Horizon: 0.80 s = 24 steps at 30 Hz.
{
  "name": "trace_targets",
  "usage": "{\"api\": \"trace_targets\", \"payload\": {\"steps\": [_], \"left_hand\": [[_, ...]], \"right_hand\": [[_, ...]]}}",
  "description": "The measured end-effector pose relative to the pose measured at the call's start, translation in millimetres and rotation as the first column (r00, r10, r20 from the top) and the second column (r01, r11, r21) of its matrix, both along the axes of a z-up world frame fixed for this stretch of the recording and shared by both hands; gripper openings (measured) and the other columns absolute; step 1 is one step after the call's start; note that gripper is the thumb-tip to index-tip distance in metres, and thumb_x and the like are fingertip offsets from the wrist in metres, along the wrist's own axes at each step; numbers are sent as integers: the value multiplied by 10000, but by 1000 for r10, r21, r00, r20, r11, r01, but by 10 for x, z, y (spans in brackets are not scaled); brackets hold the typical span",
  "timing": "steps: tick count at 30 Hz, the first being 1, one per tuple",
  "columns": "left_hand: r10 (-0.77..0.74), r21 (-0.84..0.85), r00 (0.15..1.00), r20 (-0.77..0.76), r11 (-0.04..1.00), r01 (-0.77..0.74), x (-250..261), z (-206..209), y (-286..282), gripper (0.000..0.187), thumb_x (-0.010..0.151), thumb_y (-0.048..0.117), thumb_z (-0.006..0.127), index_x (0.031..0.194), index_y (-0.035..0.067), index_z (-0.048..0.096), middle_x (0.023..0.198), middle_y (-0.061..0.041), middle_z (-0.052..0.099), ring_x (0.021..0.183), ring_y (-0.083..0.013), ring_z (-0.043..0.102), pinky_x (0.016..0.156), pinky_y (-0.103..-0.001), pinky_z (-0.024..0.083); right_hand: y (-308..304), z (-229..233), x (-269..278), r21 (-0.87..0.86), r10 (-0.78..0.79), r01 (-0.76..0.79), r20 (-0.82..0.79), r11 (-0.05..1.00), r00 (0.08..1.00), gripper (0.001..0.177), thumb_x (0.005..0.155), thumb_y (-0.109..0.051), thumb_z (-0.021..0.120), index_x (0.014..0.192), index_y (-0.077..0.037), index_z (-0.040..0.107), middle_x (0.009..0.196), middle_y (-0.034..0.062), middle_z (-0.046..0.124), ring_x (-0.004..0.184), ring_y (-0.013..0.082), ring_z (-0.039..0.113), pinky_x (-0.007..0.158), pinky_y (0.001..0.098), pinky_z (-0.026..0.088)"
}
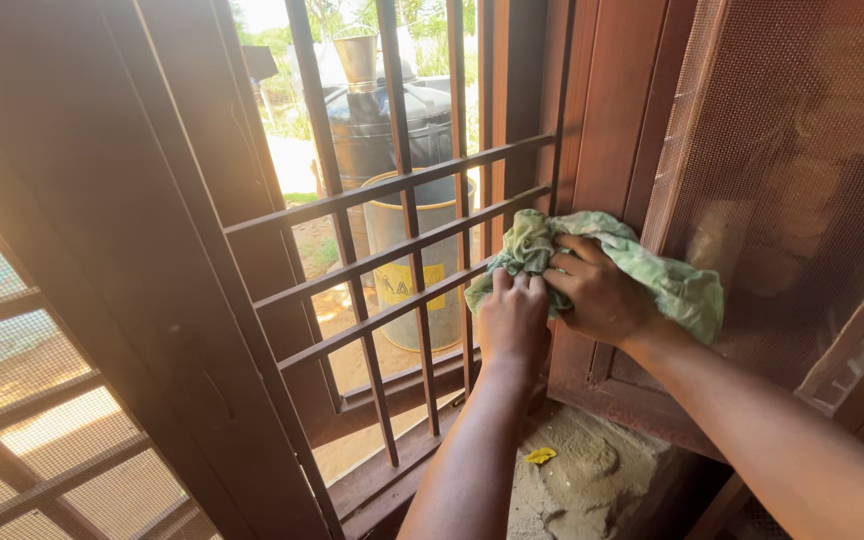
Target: The person wipes a wooden window frame and its mesh screen with a green cloth. They clean the upper frame, the mesh panel, and the lower sill area, moving the cloth across different sections of the window.
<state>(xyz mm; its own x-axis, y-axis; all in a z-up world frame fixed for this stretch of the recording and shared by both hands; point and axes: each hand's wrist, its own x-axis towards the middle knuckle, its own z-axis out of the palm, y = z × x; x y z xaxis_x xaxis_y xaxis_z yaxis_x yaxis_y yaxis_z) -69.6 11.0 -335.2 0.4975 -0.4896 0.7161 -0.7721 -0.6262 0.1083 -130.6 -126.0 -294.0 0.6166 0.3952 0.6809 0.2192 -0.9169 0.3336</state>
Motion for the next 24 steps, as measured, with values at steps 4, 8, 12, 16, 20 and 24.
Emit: {"api": "trace_targets", "payload": {"steps": [4, 8, 12, 16, 20, 24], "left_hand": [[-3, 134, 1000, -27, 991, 6, 131, -248, -14, 354, 663, 83, 807, 994, 75, 681, 1075, -88, 717, 1185, -283, 596, 799, -392, 589], [-13, 197, 992, -122, 980, 37, 81, -740, 100, 345, 697, 148, 835, 1004, 88, 689, 1053, -92, 724, 1208, -295, 590, 801, -410, 579], [-17, 175, 992, -128, 984, 40, 178, -1074, 47, 329, 703, 189, 821, 969, 59, 679, 1056, -101, 716, 1167, -303, 594, 789, -415, 568], [-21, 124, 993, -116, 992, 36, 306, -1253, -20, 176, 754, 93, 735, 923, 97, 686, 1038, -77, 729, 1173, -287, 606, 795, -401, 569], [-27, 109, 990, -137, 993, 42, 349, -1293, -32, 170, 752, 78, 722, 917, 92, 688, 1037, -69, 734, 1178, -290, 604, 838, -391, 577], [-1, 169, 978, -210, 985, 37, 318, -1405, -9, 171, 763, 73, 712, 930, 103, 694, 1057, -58, 734, 1180, -275, 606, 849, -386, 582]], "right_hand": [[-47, -347, 69, 96, 45, -36, -85, 995, 995, 398, 652, -42, 819, 1038, -8, 727, 1122, 154, 721, 1290, 378, 555, 1085, 466, 469], [11, -867, 91, 213, 85, -21, -295, 977, 952, 602, 508, -17, 853, 1091, -23, 705, 1192, 176, 684, 1303, 416, 502, 1124, 509, 409], [-20, -1257, 187, 261, 130, -71, -216, 963, 968, 674, 422, -46, 859, 1074, -15, 688, 1174, 209, 662, 1305, 471, 485, 1072, 543, 396], [-120, -1437, 369, 246, 183, -146, -135, 958, 974, 626, 485, -59, 823, 1089, 3, 669, 1130, 213, 654, 1279, 475, 498, 1079, 562, 388], [-153, -1500, 395, 234, 175, -138, -145, 962, 974, 600, 515, -63, 800, 1091, 22, 658, 1141, 224, 647, 1270, 478, 499, 1083, 553, 393], [-119, -1655, 346, 110, 46, -28, -168, 994, 985, 503, 541, 31, 733, 1040, 0, 673, 1148, 181, 670, 1317, 430, 519, 1125, 512, 412]]}}
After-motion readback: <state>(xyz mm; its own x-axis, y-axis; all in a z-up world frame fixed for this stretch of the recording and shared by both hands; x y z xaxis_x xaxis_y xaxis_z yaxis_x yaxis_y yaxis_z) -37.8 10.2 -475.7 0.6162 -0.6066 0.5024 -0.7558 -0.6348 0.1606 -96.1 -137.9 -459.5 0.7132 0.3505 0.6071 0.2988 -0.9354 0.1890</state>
